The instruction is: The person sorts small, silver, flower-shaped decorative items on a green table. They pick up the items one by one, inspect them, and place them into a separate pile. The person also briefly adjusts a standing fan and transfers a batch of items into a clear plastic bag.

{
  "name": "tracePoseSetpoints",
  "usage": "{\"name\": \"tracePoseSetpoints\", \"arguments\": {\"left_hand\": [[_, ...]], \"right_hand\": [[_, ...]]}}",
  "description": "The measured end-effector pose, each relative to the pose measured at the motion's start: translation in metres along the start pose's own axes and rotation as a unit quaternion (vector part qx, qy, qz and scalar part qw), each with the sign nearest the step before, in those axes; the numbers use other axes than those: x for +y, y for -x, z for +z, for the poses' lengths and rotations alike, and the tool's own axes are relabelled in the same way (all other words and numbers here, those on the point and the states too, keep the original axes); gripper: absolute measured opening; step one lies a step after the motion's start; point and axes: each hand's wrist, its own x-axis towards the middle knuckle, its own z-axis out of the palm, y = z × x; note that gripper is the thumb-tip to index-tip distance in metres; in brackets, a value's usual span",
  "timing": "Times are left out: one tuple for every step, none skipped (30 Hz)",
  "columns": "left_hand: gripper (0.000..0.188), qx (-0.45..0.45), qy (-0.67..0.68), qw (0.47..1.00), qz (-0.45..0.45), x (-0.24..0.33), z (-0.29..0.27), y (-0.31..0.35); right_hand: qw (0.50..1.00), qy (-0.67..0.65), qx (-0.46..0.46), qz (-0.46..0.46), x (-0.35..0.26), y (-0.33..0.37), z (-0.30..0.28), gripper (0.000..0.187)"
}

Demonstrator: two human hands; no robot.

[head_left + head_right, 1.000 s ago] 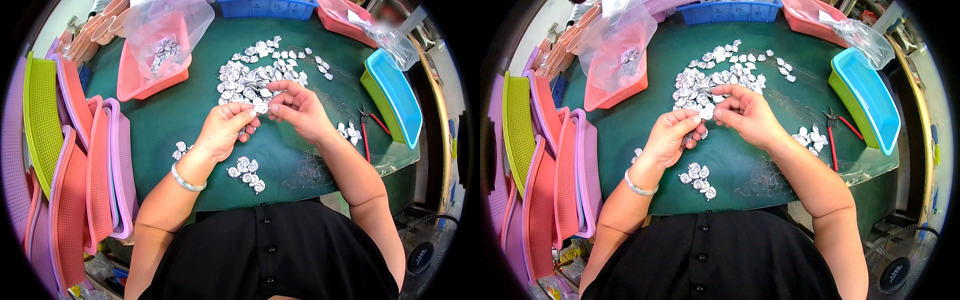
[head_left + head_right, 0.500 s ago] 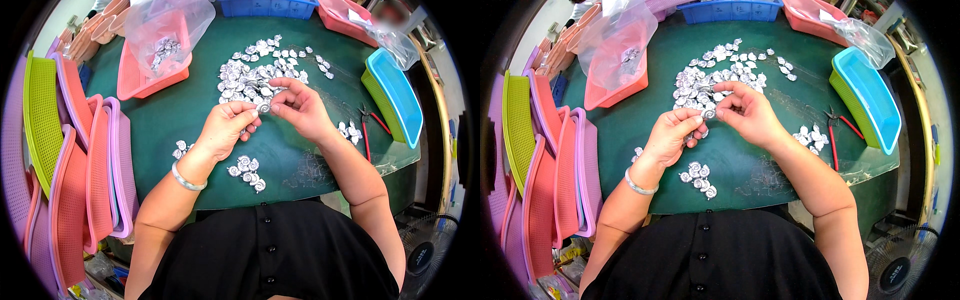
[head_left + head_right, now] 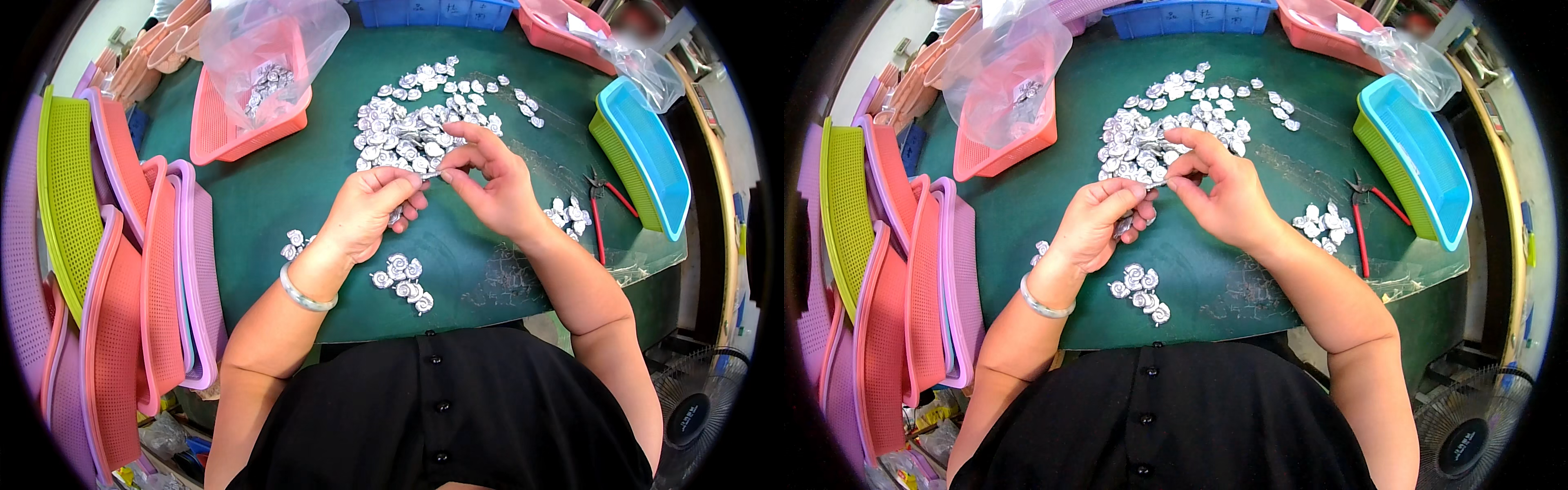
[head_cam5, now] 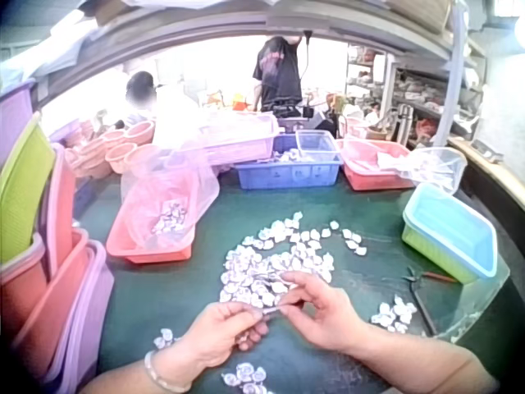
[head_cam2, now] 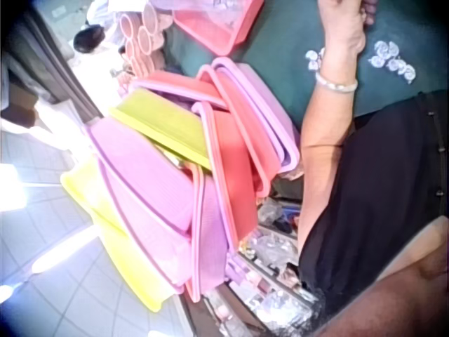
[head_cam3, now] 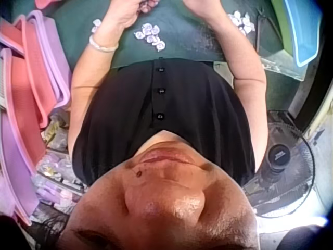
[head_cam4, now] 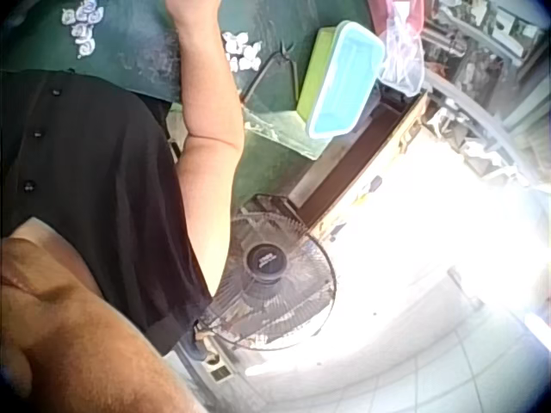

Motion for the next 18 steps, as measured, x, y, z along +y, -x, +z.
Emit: {"name": "tracePoseSetpoints", "arguments": {"left_hand": [[0.014,-0.002,0.001,1.000,0.002,-0.0006,-0.0006,-0.0003],[0.013,0.002,0.002,1.000,0.007,-0.0012,-0.0007,-0.0008],[0.012,0.005,0.002,1.000,0.011,-0.0017,-0.0005,-0.0012],[0.012,0.008,0.003,1.000,0.016,-0.0019,-0.0004,-0.0015],[0.011,0.008,0.005,1.000,0.013,-0.0018,-0.0005,-0.0013],[0.011,0.008,0.007,1.000,0.010,-0.0017,-0.0008,-0.0012],[0.011,0.008,0.009,1.000,0.008,-0.0016,-0.0009,-0.0011],[0.012,0.008,0.007,1.000,0.009,-0.0016,-0.0010,-0.0012],[0.012,0.008,0.005,1.000,0.011,-0.0015,-0.0009,-0.0012],[0.013,0.007,0.003,1.000,0.013,-0.0015,-0.0009,-0.0014],[0.013,0.007,0.003,1.000,0.015,-0.0015,-0.0006,-0.0009],[0.013,0.006,0.004,1.000,0.018,-0.0017,-0.0003,-0.0006],[0.013,0.006,0.004,1.000,0.020,-0.0019,-0.0002,-0.0003],[0.013,0.006,0.004,1.000,0.020,-0.0022,-0.0005,-0.0008],[0.013,0.007,0.005,1.000,0.020,-0.0026,-0.0009,-0.0013],[0.012,0.007,0.005,1.000,0.020,-0.0029,-0.0013,-0.0018],[0.011,0.009,0.008,1.000,0.022,-0.0031,-0.0013,-0.0022],[0.011,0.010,0.010,1.000,0.023,-0.0033,-0.0012,-0.0027]], "right_hand": [[1.000,-0.007,0.003,-0.004,0.0006,0.0002,0.0007,0.046],[1.000,-0.014,0.006,-0.007,0.0010,0.0004,0.0010,0.047],[1.000,-0.017,0.009,-0.006,0.0009,0.0003,0.0011,0.048],[1.000,-0.020,0.011,-0.005,0.0007,0.0001,0.0011,0.048],[1.000,-0.023,0.013,-0.004,0.0006,0.0000,0.0013,0.049],[1.000,-0.025,0.013,-0.005,0.0007,-0.0001,0.0014,0.049],[1.000,-0.027,0.014,-0.005,0.0011,-0.0002,0.0015,0.049],[0.999,-0.029,0.014,-0.005,0.0013,-0.0003,0.0016,0.050],[0.999,-0.031,0.014,-0.005,0.0013,-0.0005,0.0017,0.050],[0.999,-0.032,0.015,-0.005,0.0013,-0.0006,0.0019,0.050],[0.999,-0.035,0.015,-0.006,0.0009,-0.0004,0.0019,0.050],[0.999,-0.037,0.014,-0.006,0.0003,-0.0003,0.0019,0.050],[0.999,-0.039,0.013,-0.007,-0.0004,-0.0002,0.0018,0.050],[0.999,-0.039,0.012,-0.006,-0.0005,-0.0003,0.0019,0.050],[0.999,-0.041,0.010,-0.008,0.0000,-0.0003,0.0020,0.050],[0.999,-0.043,0.007,-0.009,0.0009,-0.0003,0.0021,0.050],[0.999,-0.045,0.005,-0.010,0.0015,-0.0004,0.0019,0.050],[0.999,-0.034,0.006,-0.009,0.0021,-0.0012,0.0012,0.050]]}}
